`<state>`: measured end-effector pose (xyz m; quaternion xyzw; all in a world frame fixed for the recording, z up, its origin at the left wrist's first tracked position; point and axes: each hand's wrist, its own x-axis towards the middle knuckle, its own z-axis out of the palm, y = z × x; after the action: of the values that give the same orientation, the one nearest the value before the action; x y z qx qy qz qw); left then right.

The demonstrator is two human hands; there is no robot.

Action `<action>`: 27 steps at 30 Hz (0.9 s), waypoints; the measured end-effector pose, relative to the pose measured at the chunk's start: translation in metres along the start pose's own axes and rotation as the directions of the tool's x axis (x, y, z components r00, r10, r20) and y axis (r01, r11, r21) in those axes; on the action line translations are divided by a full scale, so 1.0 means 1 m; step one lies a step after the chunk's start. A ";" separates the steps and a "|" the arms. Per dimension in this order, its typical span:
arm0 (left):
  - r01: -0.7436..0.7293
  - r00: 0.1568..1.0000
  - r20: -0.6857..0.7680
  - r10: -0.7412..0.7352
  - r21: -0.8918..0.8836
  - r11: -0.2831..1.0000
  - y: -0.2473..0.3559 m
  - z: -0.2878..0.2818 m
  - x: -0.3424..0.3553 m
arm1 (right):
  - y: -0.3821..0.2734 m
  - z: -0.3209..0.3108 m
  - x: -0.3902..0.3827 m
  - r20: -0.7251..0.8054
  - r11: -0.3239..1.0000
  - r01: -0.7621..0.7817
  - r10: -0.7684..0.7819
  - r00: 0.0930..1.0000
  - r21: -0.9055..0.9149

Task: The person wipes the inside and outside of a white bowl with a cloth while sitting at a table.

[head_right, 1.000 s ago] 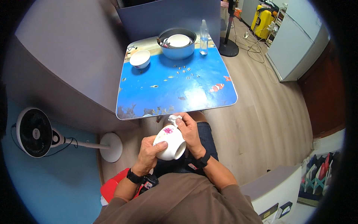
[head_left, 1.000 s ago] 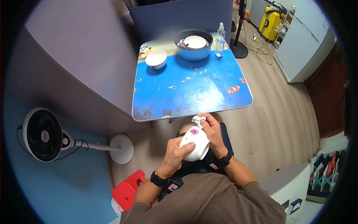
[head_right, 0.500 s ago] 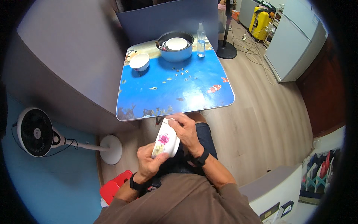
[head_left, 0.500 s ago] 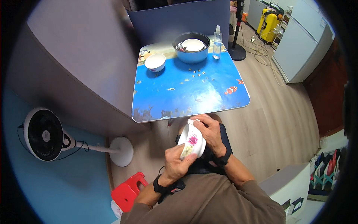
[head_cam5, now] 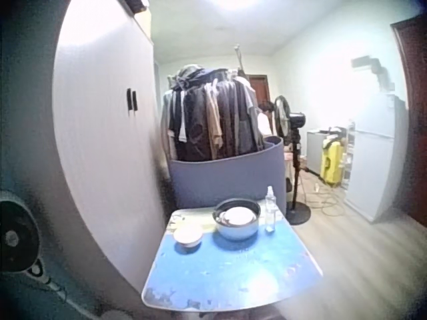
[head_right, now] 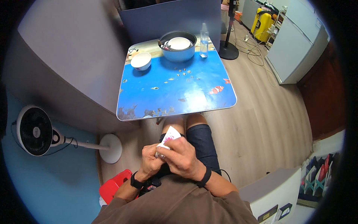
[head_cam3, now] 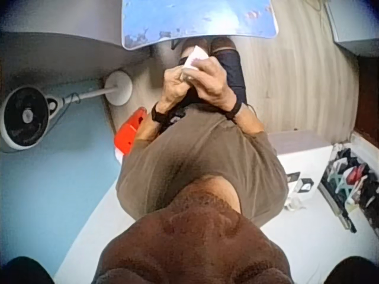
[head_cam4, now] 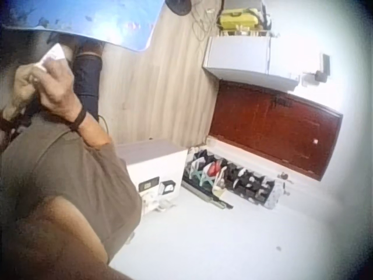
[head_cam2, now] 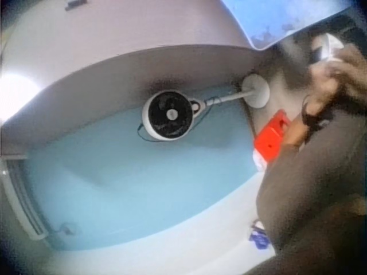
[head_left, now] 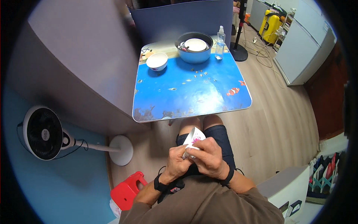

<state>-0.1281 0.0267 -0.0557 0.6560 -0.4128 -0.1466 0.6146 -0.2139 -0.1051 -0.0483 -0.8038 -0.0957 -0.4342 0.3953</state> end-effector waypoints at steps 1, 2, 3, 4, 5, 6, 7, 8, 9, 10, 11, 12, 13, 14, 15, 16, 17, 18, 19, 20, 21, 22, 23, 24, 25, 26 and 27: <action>-0.041 0.999 -0.005 0.041 0.039 0.998 0.001 -0.001 0.000 | 0.007 -0.001 0.002 -0.022 0.999 -0.037 0.037 0.999 0.013; -0.039 0.999 -0.004 0.039 0.039 0.998 0.005 -0.004 -0.001 | 0.016 -0.002 0.005 -0.043 0.997 -0.074 0.075 0.996 0.028; 0.010 0.999 0.046 -0.012 0.044 0.999 0.011 -0.007 -0.002 | 0.024 -0.001 0.010 -0.095 0.986 -0.142 0.150 0.984 0.081; 0.060 0.993 0.099 -0.065 0.050 0.997 0.015 -0.008 -0.003 | 0.034 0.001 0.007 -0.095 0.931 -0.317 0.337 0.937 0.179; 0.069 0.988 0.131 -0.077 0.069 0.995 0.016 -0.009 -0.006 | 0.043 0.001 0.008 -0.030 0.839 -0.434 0.469 0.883 0.328; 0.068 0.988 0.133 -0.077 0.070 0.995 0.015 -0.008 -0.006 | 0.052 0.002 0.009 0.054 0.710 -0.532 0.576 0.815 0.461; -0.017 0.991 0.137 0.007 0.070 0.997 0.013 -0.007 -0.006 | 0.061 0.004 0.001 0.182 0.512 -0.592 0.641 0.746 0.622; -0.101 0.986 0.142 0.091 0.069 0.992 0.012 -0.007 -0.004 | 0.064 0.008 -0.003 0.179 0.512 -0.591 0.642 0.746 0.623; -0.056 0.987 0.153 0.047 0.059 0.997 0.012 -0.009 -0.003 | 0.067 0.013 -0.007 0.208 0.370 -0.587 0.692 0.691 0.720; -0.055 0.987 0.156 0.045 0.061 0.997 0.011 -0.009 -0.002 | 0.070 0.017 -0.011 0.246 0.219 -0.562 0.733 0.635 0.797; -0.060 0.990 0.131 0.056 0.023 0.998 0.010 -0.008 0.000 | 0.076 0.021 -0.015 0.270 0.238 -0.599 0.725 0.634 0.765; -0.064 0.992 0.106 0.065 -0.015 0.998 0.009 -0.008 0.001 | 0.074 0.024 -0.013 0.267 0.236 -0.597 0.728 0.631 0.767; -0.060 0.992 0.113 0.062 -0.016 0.998 0.006 -0.008 0.002 | 0.070 0.029 -0.008 0.309 0.093 -0.544 0.738 0.600 0.834; -0.061 0.993 0.099 0.064 -0.029 0.998 0.003 -0.006 0.004 | 0.069 0.032 -0.006 0.353 -0.051 -0.476 0.739 0.573 0.878; -0.063 0.994 0.085 0.066 -0.042 0.997 0.001 -0.004 0.005 | 0.072 0.034 -0.007 0.360 -0.108 -0.416 0.718 0.595 0.903; -0.060 0.994 0.093 0.064 -0.042 0.997 0.001 -0.003 0.006 | 0.076 0.034 -0.010 0.356 -0.108 -0.411 0.722 0.593 0.905; 0.013 0.996 0.086 -0.006 -0.081 0.997 0.001 -0.002 0.006 | 0.082 0.032 -0.013 0.335 -0.080 -0.406 0.719 0.609 0.910; 0.087 0.994 0.079 -0.077 -0.122 0.989 0.000 0.000 0.007 | 0.084 0.028 -0.012 0.316 -0.053 -0.403 0.715 0.624 0.914; 0.090 0.993 0.081 -0.080 -0.122 0.988 0.000 0.000 0.006 | 0.084 0.024 -0.011 0.316 -0.054 -0.402 0.717 0.621 0.914; 0.196 0.977 0.120 -0.178 -0.159 0.968 0.000 -0.002 0.006 | 0.082 0.018 -0.008 0.277 0.049 -0.446 0.721 0.635 0.894; 0.305 0.947 0.168 -0.274 -0.193 0.933 0.001 -0.003 0.007 | 0.081 0.014 -0.006 0.236 0.152 -0.485 0.726 0.646 0.861; 0.311 0.945 0.173 -0.279 -0.195 0.930 0.002 -0.003 0.009 | 0.082 0.013 -0.007 0.235 0.150 -0.486 0.731 0.641 0.861; 0.437 0.897 0.190 -0.399 -0.253 0.863 0.005 -0.002 0.014 | 0.083 0.013 -0.008 0.211 0.271 -0.526 0.698 0.684 0.806; 0.551 0.835 0.209 -0.510 -0.306 0.776 0.011 -0.002 0.018 | 0.082 0.013 -0.009 0.198 0.387 -0.551 0.657 0.727 0.739; 0.539 0.842 0.206 -0.498 -0.299 0.787 0.015 -0.002 0.022 | 0.077 0.013 -0.005 0.211 0.389 -0.551 0.643 0.736 0.738; 0.543 0.840 0.207 -0.502 -0.299 0.785 0.015 -0.002 0.024 | 0.077 0.013 -0.006 0.212 0.386 -0.553 0.646 0.734 0.739; 0.547 0.837 0.198 -0.510 -0.316 0.776 0.016 -0.003 0.024 | 0.076 0.014 -0.005 0.201 0.426 -0.572 0.652 0.731 0.701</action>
<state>-0.1167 0.0129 -0.0328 0.6132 -0.2087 -0.4193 0.6361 -0.1705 -0.1452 -0.0990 -0.5347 0.0600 -0.2254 0.8122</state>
